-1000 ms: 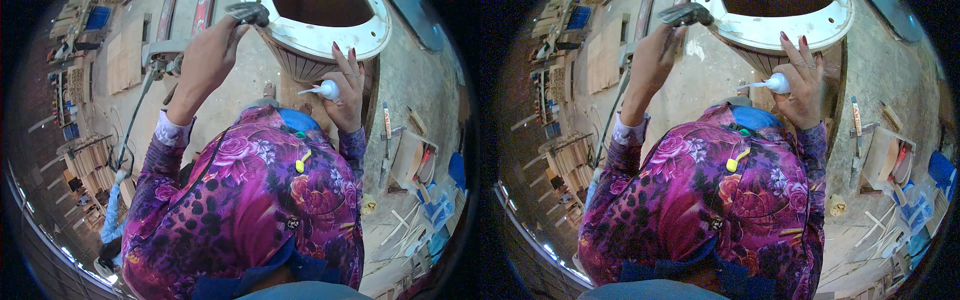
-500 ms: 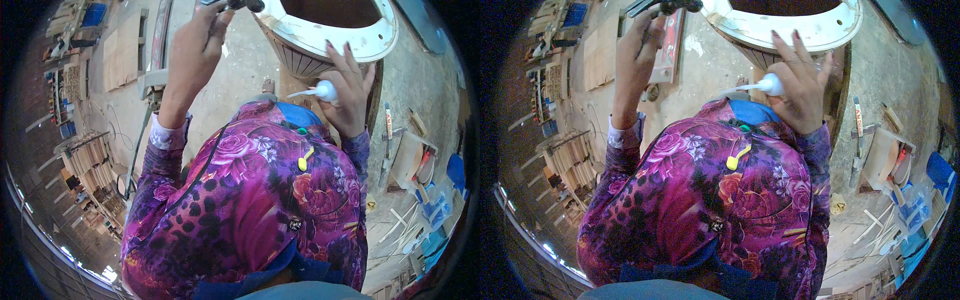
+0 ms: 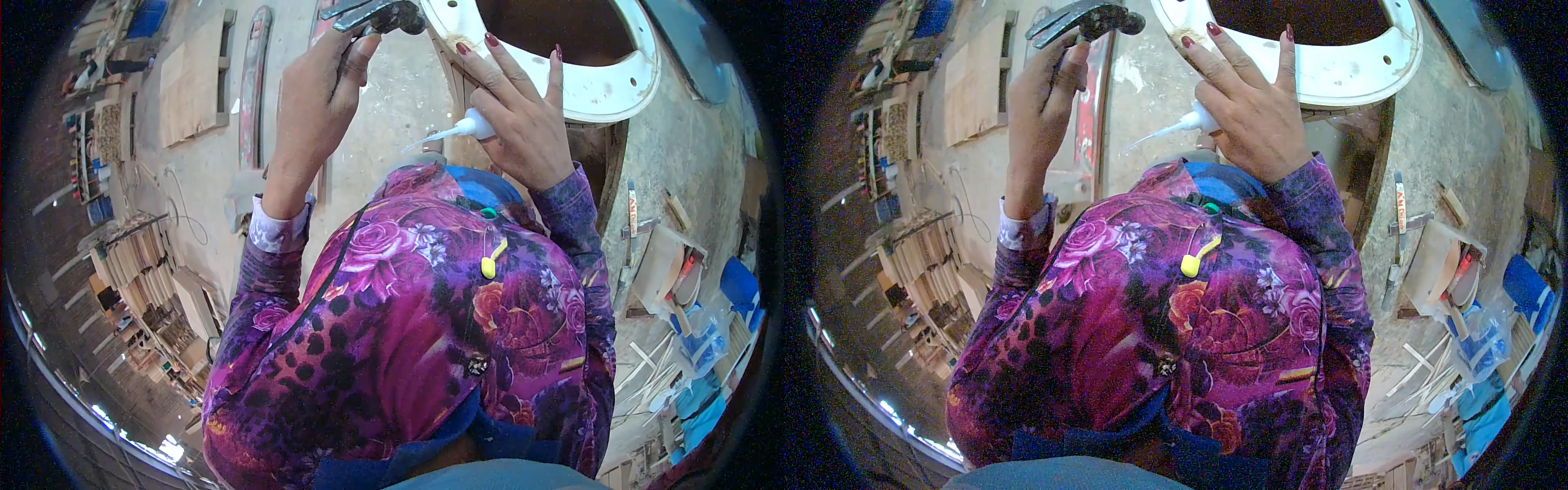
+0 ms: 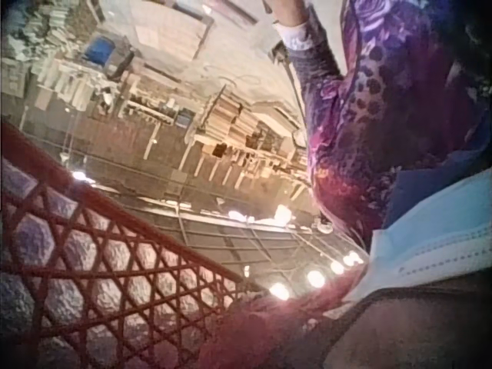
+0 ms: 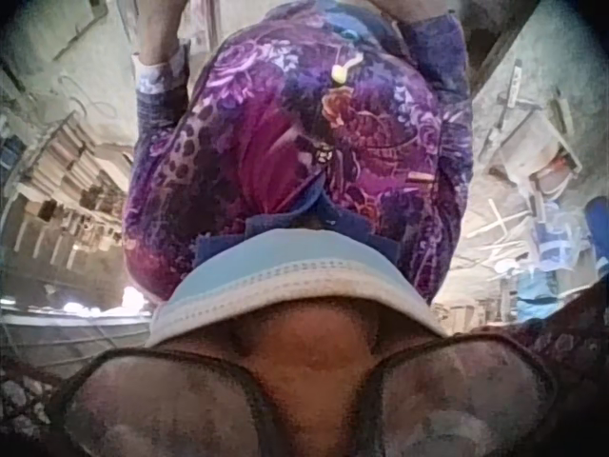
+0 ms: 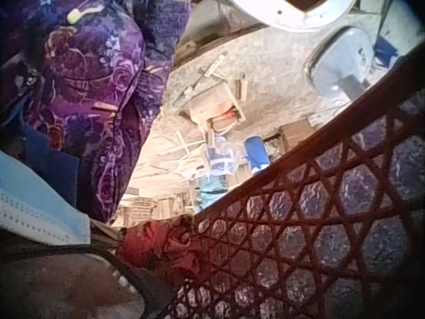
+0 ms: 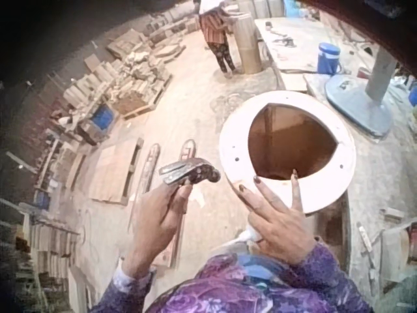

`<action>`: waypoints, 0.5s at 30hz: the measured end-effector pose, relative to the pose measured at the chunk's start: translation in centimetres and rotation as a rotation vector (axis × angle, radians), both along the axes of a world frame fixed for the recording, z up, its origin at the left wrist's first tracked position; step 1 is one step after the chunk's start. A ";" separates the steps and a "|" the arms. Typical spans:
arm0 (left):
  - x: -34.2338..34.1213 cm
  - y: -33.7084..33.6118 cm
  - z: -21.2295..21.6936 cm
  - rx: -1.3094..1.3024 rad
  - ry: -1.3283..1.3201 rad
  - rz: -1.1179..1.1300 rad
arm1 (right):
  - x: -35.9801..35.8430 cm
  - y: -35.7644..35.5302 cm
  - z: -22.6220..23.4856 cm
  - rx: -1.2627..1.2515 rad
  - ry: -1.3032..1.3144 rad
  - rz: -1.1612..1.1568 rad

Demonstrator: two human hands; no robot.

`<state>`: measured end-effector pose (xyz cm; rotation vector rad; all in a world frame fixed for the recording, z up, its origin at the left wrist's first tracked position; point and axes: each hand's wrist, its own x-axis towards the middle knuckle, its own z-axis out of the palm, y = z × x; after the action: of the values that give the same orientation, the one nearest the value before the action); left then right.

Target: Assembling a wooden barrel-like structure by gluing wooden slats onto a circular frame.

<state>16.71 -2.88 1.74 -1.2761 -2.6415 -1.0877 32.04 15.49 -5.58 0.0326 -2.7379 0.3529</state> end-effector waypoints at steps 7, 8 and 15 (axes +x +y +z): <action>0.4 1.0 0.0 -0.081 -0.095 -0.040 | -0.2 0.4 0.0 -0.015 -0.008 0.008; 0.4 1.2 0.0 -0.044 -0.069 -0.045 | -0.3 0.4 0.1 -0.008 -0.009 0.013; -0.2 1.1 0.2 -0.035 -0.031 -0.064 | -0.1 0.6 0.1 -0.060 0.009 0.035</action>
<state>16.48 -1.79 1.99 -1.3706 -2.6710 -1.0836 31.97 16.13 -5.47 0.0656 -2.7193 0.4438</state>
